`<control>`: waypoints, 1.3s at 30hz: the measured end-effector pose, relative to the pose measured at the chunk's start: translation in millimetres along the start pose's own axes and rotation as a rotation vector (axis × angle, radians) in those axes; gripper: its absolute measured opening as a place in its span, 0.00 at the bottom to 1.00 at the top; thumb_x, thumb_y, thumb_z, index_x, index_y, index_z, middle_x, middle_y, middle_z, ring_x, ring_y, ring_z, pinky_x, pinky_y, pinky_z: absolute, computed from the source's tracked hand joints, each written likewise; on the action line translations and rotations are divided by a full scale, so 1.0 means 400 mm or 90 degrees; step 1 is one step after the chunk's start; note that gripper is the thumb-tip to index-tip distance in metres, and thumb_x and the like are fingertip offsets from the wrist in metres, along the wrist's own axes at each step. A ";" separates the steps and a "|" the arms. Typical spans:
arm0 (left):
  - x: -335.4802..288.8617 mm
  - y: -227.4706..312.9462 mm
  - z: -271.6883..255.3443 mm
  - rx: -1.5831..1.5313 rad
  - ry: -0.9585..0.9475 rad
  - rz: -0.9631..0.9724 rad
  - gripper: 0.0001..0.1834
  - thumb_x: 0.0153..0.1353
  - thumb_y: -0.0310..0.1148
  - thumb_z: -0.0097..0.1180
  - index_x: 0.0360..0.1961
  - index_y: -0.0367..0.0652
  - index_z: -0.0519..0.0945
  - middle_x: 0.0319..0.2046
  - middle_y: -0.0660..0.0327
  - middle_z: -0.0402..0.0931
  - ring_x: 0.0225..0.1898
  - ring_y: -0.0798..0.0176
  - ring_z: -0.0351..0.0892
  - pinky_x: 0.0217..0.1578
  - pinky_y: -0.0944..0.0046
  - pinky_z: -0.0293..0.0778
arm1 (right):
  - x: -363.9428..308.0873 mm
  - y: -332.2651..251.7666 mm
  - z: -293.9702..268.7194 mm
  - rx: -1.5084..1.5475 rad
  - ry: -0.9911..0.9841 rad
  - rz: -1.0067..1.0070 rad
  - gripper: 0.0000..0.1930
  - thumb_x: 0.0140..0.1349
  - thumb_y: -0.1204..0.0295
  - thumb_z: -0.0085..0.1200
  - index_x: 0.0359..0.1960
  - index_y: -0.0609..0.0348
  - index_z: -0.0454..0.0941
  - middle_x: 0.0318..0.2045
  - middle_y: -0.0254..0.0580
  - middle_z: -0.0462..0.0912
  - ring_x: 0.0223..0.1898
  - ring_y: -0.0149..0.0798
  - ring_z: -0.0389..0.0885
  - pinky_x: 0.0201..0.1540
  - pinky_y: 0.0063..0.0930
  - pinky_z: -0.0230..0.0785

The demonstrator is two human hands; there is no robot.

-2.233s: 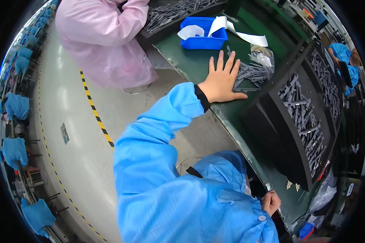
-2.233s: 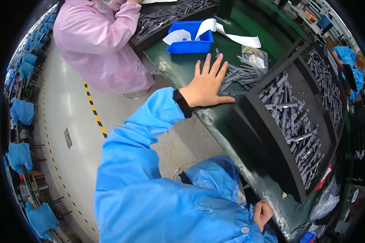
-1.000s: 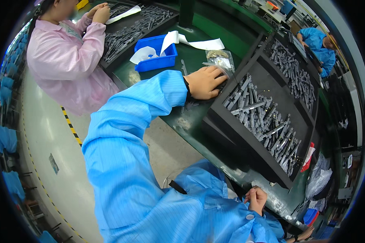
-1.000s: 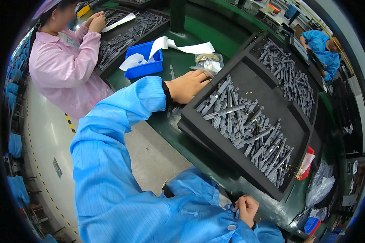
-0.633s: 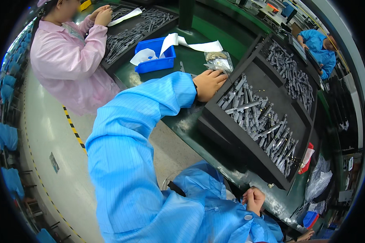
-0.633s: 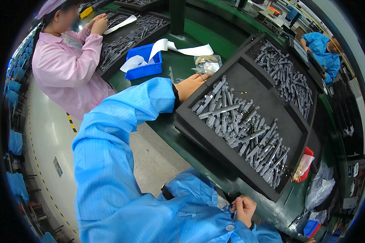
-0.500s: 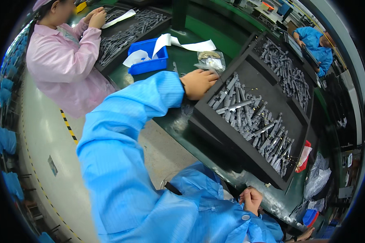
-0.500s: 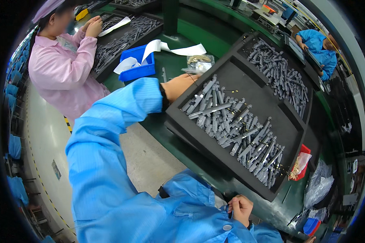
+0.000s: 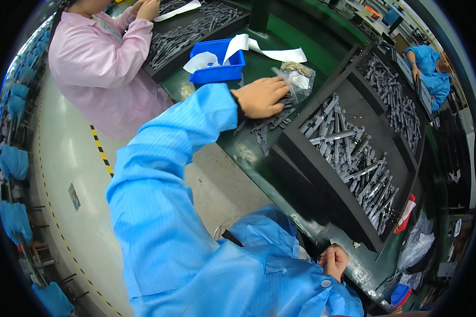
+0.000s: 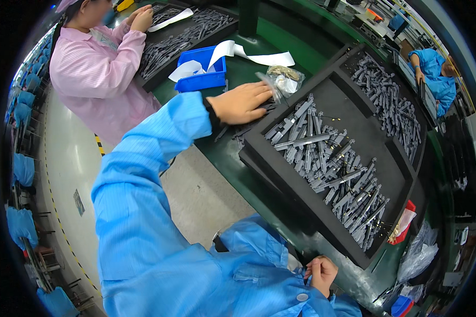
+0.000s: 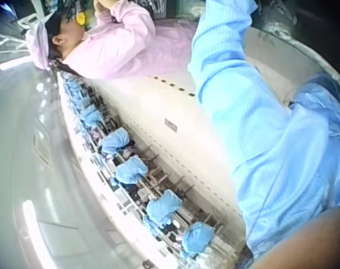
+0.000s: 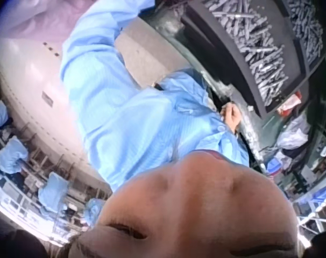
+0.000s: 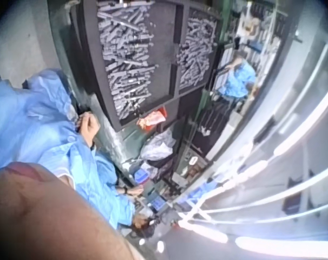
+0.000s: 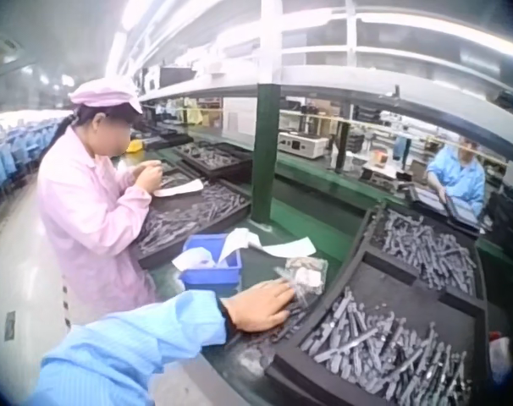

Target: Manually inserting metal pins into grey plastic housings at an industrial assembly station.

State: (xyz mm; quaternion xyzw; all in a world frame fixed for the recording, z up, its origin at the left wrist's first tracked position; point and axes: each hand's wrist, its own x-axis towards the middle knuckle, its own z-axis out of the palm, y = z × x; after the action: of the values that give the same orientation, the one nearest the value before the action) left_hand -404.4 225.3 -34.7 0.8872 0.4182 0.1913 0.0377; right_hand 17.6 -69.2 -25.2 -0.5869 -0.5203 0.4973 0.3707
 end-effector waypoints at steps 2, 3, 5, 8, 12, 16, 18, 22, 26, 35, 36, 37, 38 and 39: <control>0.045 0.011 -0.029 -0.005 -0.033 -0.033 0.31 0.63 0.42 0.44 0.63 0.34 0.62 0.65 0.44 0.59 0.69 0.43 0.52 0.67 0.50 0.51 | 0.002 0.005 0.001 0.000 0.006 0.007 0.14 0.68 0.73 0.48 0.22 0.65 0.73 0.21 0.40 0.75 0.15 0.27 0.71 0.17 0.19 0.63; 0.058 0.003 -0.028 -0.007 -0.032 -0.031 0.31 0.63 0.42 0.44 0.63 0.34 0.62 0.65 0.44 0.59 0.69 0.43 0.52 0.67 0.50 0.51 | -0.001 0.009 -0.001 0.002 0.010 0.015 0.14 0.68 0.73 0.48 0.22 0.65 0.73 0.20 0.39 0.74 0.14 0.27 0.70 0.16 0.19 0.62; 0.080 -0.015 -0.033 0.010 -0.074 -0.038 0.31 0.65 0.45 0.42 0.63 0.36 0.63 0.65 0.45 0.59 0.69 0.42 0.52 0.67 0.51 0.52 | -0.003 0.012 -0.003 0.000 0.011 0.022 0.14 0.68 0.72 0.48 0.22 0.65 0.73 0.20 0.39 0.74 0.14 0.27 0.70 0.16 0.19 0.63; 0.105 0.001 -0.028 -0.012 -0.158 -0.096 0.31 0.66 0.46 0.41 0.64 0.35 0.64 0.65 0.46 0.60 0.69 0.42 0.53 0.67 0.52 0.53 | -0.007 0.010 -0.010 0.007 0.023 0.038 0.15 0.67 0.73 0.50 0.21 0.67 0.74 0.19 0.39 0.75 0.14 0.27 0.71 0.16 0.18 0.63; 0.066 0.040 0.015 0.059 -0.137 -0.066 0.43 0.61 0.60 0.42 0.67 0.37 0.59 0.67 0.49 0.57 0.71 0.46 0.48 0.67 0.50 0.52 | -0.004 0.015 -0.023 -0.034 -0.018 0.011 0.15 0.66 0.74 0.51 0.20 0.68 0.75 0.18 0.38 0.76 0.14 0.25 0.71 0.17 0.17 0.63; 0.006 0.069 -0.015 0.050 -0.141 -0.045 0.43 0.59 0.58 0.45 0.68 0.39 0.58 0.68 0.50 0.55 0.72 0.45 0.44 0.68 0.46 0.46 | 0.001 0.009 -0.022 -0.039 -0.032 -0.017 0.15 0.66 0.74 0.51 0.20 0.68 0.75 0.17 0.38 0.76 0.14 0.24 0.71 0.17 0.17 0.62; -0.030 0.080 -0.035 0.089 -0.138 -0.046 0.44 0.57 0.58 0.48 0.69 0.42 0.58 0.69 0.50 0.53 0.72 0.43 0.42 0.67 0.41 0.44 | 0.006 0.003 -0.020 -0.045 -0.049 -0.029 0.15 0.65 0.74 0.51 0.20 0.68 0.75 0.17 0.38 0.76 0.14 0.23 0.71 0.17 0.17 0.62; -0.084 0.119 -0.056 0.067 -0.128 -0.138 0.48 0.50 0.59 0.55 0.70 0.52 0.56 0.72 0.52 0.46 0.72 0.36 0.38 0.63 0.26 0.38 | 0.010 0.001 -0.023 -0.060 -0.072 -0.021 0.15 0.67 0.74 0.50 0.21 0.66 0.75 0.19 0.39 0.76 0.16 0.25 0.71 0.18 0.17 0.61; -0.095 0.154 -0.065 0.089 -0.167 -0.141 0.51 0.45 0.51 0.58 0.72 0.55 0.53 0.72 0.52 0.43 0.71 0.33 0.37 0.60 0.21 0.38 | 0.014 0.001 -0.020 -0.075 -0.067 -0.050 0.13 0.65 0.76 0.51 0.20 0.67 0.75 0.18 0.39 0.76 0.15 0.25 0.72 0.18 0.17 0.62; -0.062 0.107 -0.031 0.080 -0.149 0.004 0.44 0.53 0.54 0.54 0.67 0.41 0.60 0.68 0.44 0.47 0.69 0.29 0.38 0.58 0.21 0.45 | -0.004 0.027 -0.025 -0.062 -0.011 -0.037 0.11 0.60 0.78 0.54 0.19 0.66 0.76 0.18 0.40 0.77 0.13 0.28 0.72 0.17 0.20 0.61; -0.053 0.095 -0.024 0.037 -0.131 0.028 0.43 0.52 0.53 0.53 0.66 0.40 0.61 0.67 0.43 0.48 0.69 0.29 0.40 0.58 0.21 0.45 | -0.003 0.036 -0.025 -0.046 0.015 -0.040 0.11 0.60 0.78 0.54 0.19 0.66 0.76 0.18 0.40 0.77 0.13 0.28 0.72 0.17 0.20 0.61; -0.041 0.074 -0.003 0.005 -0.121 0.028 0.43 0.51 0.52 0.54 0.65 0.37 0.63 0.66 0.42 0.48 0.69 0.31 0.41 0.59 0.22 0.46 | 0.001 0.036 -0.032 -0.078 -0.014 -0.081 0.11 0.60 0.77 0.55 0.19 0.65 0.76 0.17 0.40 0.76 0.14 0.29 0.72 0.18 0.22 0.60; -0.038 0.030 0.030 0.001 -0.063 0.062 0.40 0.53 0.48 0.52 0.63 0.34 0.63 0.65 0.41 0.50 0.69 0.34 0.42 0.59 0.24 0.47 | 0.008 0.032 -0.038 -0.113 -0.040 -0.119 0.11 0.60 0.76 0.56 0.19 0.64 0.76 0.17 0.41 0.75 0.14 0.31 0.72 0.18 0.24 0.60; -0.068 -0.082 0.118 0.132 -0.105 0.064 0.37 0.55 0.41 0.49 0.64 0.33 0.61 0.65 0.41 0.50 0.70 0.35 0.38 0.60 0.25 0.46 | 0.012 0.013 -0.038 -0.131 -0.058 -0.138 0.10 0.60 0.73 0.57 0.21 0.63 0.77 0.17 0.41 0.74 0.16 0.35 0.71 0.19 0.27 0.60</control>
State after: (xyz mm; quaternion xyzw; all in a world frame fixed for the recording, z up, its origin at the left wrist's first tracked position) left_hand -426.4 230.3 -94.0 0.9188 0.3863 0.0753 -0.0298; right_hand 33.3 -64.3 -27.8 -0.5387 -0.6452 0.4247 0.3364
